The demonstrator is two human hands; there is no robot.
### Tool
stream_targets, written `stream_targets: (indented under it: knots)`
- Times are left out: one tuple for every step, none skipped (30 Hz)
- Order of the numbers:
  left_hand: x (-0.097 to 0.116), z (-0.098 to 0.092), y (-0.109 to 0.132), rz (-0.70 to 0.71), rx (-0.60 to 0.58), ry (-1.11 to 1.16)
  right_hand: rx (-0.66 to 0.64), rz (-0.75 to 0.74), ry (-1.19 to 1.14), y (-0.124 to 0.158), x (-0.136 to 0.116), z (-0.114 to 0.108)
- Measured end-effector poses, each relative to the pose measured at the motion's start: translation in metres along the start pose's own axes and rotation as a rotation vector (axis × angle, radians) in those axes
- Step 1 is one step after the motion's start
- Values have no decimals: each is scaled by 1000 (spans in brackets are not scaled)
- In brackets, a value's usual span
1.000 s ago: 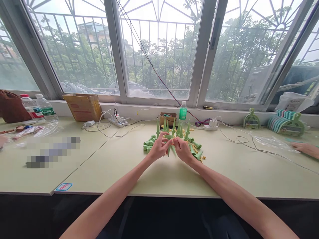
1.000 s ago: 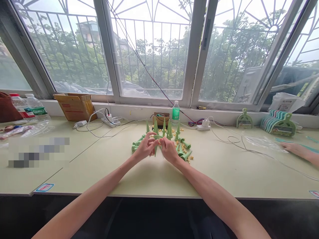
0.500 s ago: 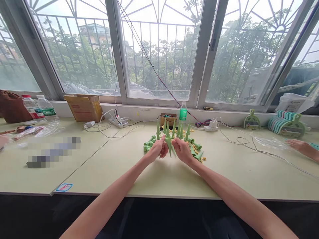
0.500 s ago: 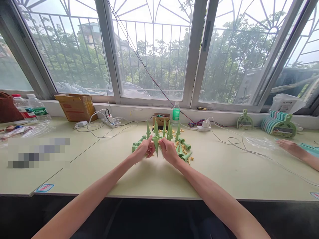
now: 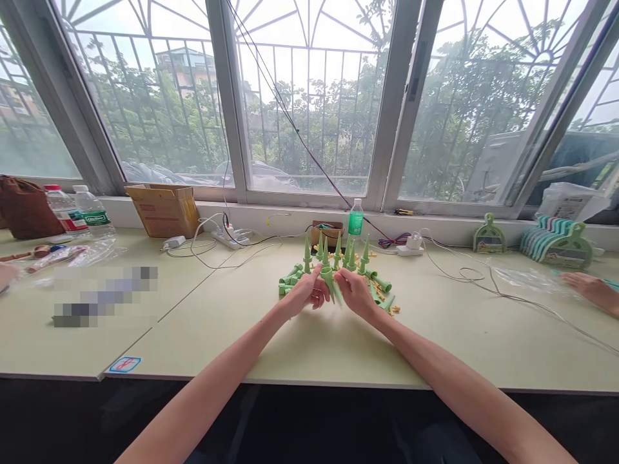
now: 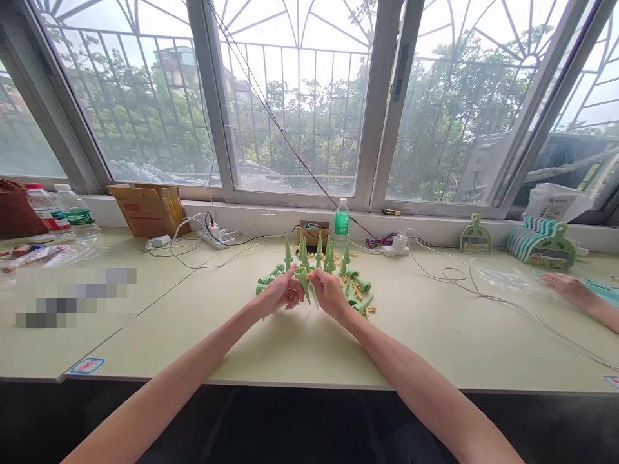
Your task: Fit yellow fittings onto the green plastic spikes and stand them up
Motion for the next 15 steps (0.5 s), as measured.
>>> stream_targets:
  knots:
    - [0,0,0,7,-2,4,3,-1,-2,0,0,-1]
    - [1,1,0,14,-5,10,6,-2,-5,0,0,-1]
    - [1,2,1,20,-9,16,9,-3,-7,0,0,-2]
    - [1,2,1,24,-14,22,13,-3,-9,0,1,-3]
    - [1,3,1,26,-20,25,18,-4,-11,0,1,-3]
    - [2,4,1,27,-25,25,23,-4,-14,0,2,-4]
    - [2,5,2,29,-29,25,27,-4,-16,0,2,-4]
    - [3,6,2,31,-32,25,29,-3,-19,0,3,-4]
    - [4,7,2,30,-34,25,31,-2,-20,0,4,-4]
    - [4,8,2,27,-35,27,31,-1,-18,0,4,-4]
    - [4,8,3,21,-36,33,31,-3,-15,1,4,-3]
    - [3,8,3,13,-36,42,31,-6,-10,1,3,-3]
    - [3,9,2,4,-35,54,31,-12,-6,1,2,-3]
    - [2,8,2,-4,-33,69,30,-19,-2,1,1,-3]
    - [1,8,2,-11,-29,86,26,-27,2,1,-1,-3]
Point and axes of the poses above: each hand's wrist, its own y-axis away from the middle knuckle, its own z-axis out of the palm, x = y × z, the point moved 9 cm from there along -y, towards the middle knuckle, and after that the axes turned 12 degrees about -x, right-handed, at the moved point
